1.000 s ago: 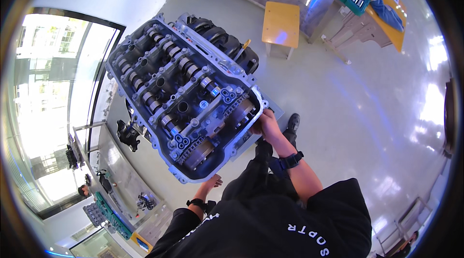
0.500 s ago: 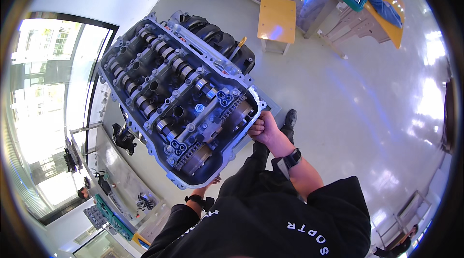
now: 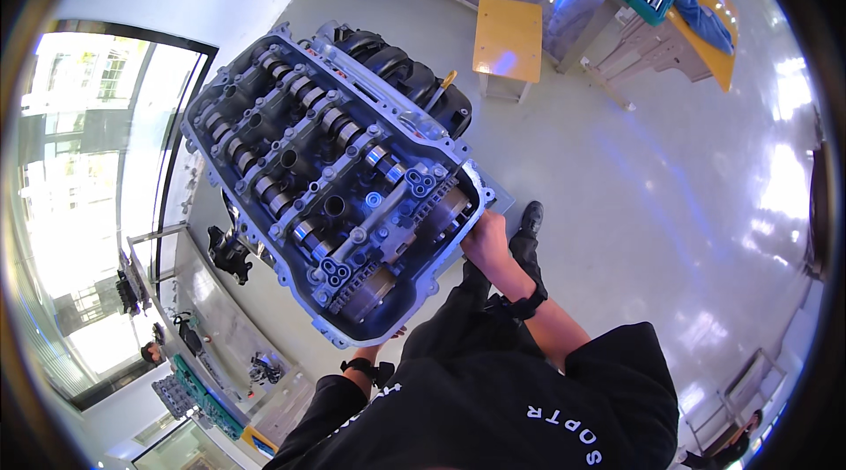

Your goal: Installing an alternator onto a car engine.

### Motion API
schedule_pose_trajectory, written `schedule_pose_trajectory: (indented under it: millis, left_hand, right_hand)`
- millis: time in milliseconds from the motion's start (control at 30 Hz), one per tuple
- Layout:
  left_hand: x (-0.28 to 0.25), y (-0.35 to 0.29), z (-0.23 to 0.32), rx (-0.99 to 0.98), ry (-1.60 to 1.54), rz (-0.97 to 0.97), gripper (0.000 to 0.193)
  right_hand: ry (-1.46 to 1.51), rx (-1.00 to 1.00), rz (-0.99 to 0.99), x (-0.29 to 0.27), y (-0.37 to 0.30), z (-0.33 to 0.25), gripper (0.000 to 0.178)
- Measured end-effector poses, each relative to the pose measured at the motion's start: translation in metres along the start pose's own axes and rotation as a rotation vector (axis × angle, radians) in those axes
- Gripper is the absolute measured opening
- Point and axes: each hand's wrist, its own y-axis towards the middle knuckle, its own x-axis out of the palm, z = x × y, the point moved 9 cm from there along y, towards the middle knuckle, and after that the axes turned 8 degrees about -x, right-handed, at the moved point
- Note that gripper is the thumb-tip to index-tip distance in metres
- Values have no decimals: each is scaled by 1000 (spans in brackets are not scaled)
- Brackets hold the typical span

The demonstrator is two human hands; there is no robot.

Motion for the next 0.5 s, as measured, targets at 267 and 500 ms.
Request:
schedule_pose_trajectory:
  millis: [267,500]
  left_hand:
    - [-5,-3,24,8,-8,15,20]
    - [-6,-32,44,74,-69,71,20]
  right_hand:
    - [1250,910,87,32,-26,31,14]
    - [1775,1135,-188,48,-27,3,24]
